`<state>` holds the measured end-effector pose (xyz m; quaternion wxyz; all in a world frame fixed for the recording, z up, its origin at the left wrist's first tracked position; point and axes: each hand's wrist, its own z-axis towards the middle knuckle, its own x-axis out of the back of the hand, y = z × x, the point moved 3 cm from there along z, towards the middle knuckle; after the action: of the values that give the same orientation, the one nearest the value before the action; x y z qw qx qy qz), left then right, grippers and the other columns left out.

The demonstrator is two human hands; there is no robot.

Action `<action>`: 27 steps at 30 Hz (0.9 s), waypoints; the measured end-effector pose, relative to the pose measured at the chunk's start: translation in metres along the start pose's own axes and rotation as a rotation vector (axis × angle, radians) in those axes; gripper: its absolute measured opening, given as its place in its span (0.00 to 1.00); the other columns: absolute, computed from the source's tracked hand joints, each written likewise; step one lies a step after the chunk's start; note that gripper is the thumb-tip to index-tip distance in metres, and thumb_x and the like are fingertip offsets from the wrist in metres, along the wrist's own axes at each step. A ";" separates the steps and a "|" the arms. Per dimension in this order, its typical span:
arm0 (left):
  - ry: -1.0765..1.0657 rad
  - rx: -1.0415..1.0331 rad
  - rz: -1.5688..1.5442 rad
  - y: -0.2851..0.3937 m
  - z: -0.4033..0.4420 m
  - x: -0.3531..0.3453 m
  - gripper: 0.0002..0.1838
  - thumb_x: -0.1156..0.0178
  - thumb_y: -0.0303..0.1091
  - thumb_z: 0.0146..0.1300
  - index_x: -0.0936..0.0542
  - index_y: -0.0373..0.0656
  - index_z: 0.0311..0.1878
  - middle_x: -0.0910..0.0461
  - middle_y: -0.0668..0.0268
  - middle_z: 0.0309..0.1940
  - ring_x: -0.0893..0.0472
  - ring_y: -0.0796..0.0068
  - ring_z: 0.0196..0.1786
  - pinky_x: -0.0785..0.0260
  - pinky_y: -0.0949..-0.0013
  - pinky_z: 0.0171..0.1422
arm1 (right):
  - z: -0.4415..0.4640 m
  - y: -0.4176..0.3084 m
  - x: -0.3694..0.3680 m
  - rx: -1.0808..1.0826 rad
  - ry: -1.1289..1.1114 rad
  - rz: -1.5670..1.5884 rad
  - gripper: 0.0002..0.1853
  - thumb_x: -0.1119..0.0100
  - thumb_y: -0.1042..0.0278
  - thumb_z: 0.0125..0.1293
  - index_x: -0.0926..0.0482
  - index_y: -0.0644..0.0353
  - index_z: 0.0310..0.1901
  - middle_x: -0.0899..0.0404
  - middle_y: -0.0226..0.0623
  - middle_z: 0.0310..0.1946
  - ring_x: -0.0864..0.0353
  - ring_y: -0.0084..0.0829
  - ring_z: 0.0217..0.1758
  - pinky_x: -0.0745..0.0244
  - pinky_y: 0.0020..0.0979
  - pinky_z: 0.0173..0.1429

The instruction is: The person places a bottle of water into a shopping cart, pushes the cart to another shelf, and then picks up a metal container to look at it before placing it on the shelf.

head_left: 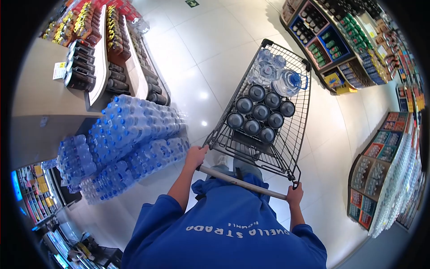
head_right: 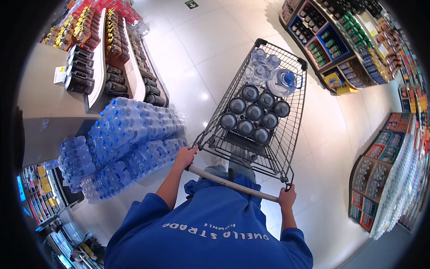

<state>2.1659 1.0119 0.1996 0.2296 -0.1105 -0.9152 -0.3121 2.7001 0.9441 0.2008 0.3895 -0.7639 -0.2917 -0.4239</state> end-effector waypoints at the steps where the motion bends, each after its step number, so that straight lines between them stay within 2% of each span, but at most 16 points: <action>1: 0.015 -0.004 -0.023 0.003 0.008 -0.003 0.28 0.39 0.56 0.69 0.15 0.33 0.35 0.21 0.62 0.18 0.21 0.70 0.19 0.28 0.64 0.28 | 0.012 -0.007 0.004 0.015 0.002 -0.001 0.15 0.39 0.68 0.62 0.22 0.61 0.49 0.15 0.52 0.29 0.13 0.50 0.34 0.21 0.48 0.45; 2: 0.031 -0.008 -0.043 0.007 0.014 -0.004 0.28 0.38 0.55 0.70 0.16 0.34 0.34 0.24 0.65 0.16 0.23 0.73 0.17 0.30 0.65 0.25 | 0.025 -0.014 0.007 0.029 0.003 0.000 0.15 0.39 0.68 0.62 0.22 0.61 0.49 0.15 0.52 0.28 0.13 0.50 0.34 0.21 0.48 0.44; 8: 0.085 0.043 -0.061 0.068 0.027 0.000 0.29 0.38 0.57 0.70 0.17 0.33 0.32 0.26 0.66 0.16 0.24 0.72 0.17 0.29 0.66 0.26 | 0.107 -0.058 0.030 0.085 -0.056 -0.030 0.17 0.38 0.66 0.62 0.24 0.60 0.51 0.14 0.49 0.28 0.13 0.52 0.35 0.20 0.50 0.47; 11: 0.093 0.080 -0.063 0.096 0.036 0.004 0.30 0.38 0.58 0.69 0.18 0.34 0.30 0.26 0.66 0.17 0.24 0.72 0.17 0.28 0.65 0.26 | 0.144 -0.087 0.042 0.110 -0.071 -0.025 0.17 0.38 0.66 0.62 0.24 0.60 0.52 0.14 0.48 0.28 0.13 0.52 0.36 0.21 0.50 0.47; 14: 0.126 0.066 -0.027 0.090 0.066 -0.003 0.32 0.42 0.61 0.69 0.16 0.35 0.33 0.18 0.57 0.21 0.17 0.64 0.21 0.25 0.61 0.33 | 0.175 -0.109 0.051 0.128 -0.085 -0.058 0.17 0.38 0.65 0.62 0.25 0.59 0.51 0.14 0.47 0.28 0.13 0.51 0.36 0.21 0.50 0.47; 23: 0.156 0.144 -0.126 0.147 0.090 0.022 0.33 0.41 0.60 0.70 0.17 0.32 0.32 0.19 0.58 0.21 0.18 0.66 0.21 0.25 0.62 0.31 | 0.244 -0.180 0.063 0.191 -0.094 -0.109 0.17 0.36 0.63 0.62 0.24 0.59 0.51 0.13 0.47 0.31 0.12 0.49 0.37 0.19 0.48 0.47; 27: 0.155 0.149 -0.161 0.157 0.110 0.035 0.32 0.41 0.59 0.70 0.17 0.31 0.33 0.19 0.58 0.21 0.18 0.66 0.20 0.25 0.62 0.30 | 0.265 -0.210 0.064 0.211 -0.107 -0.119 0.17 0.37 0.61 0.62 0.24 0.59 0.50 0.13 0.47 0.29 0.12 0.50 0.36 0.19 0.50 0.47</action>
<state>2.1512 1.2047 0.2213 0.2814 0.0050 -0.9213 -0.2683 2.6786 1.2853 0.2405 0.4257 -0.7215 -0.4000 -0.3716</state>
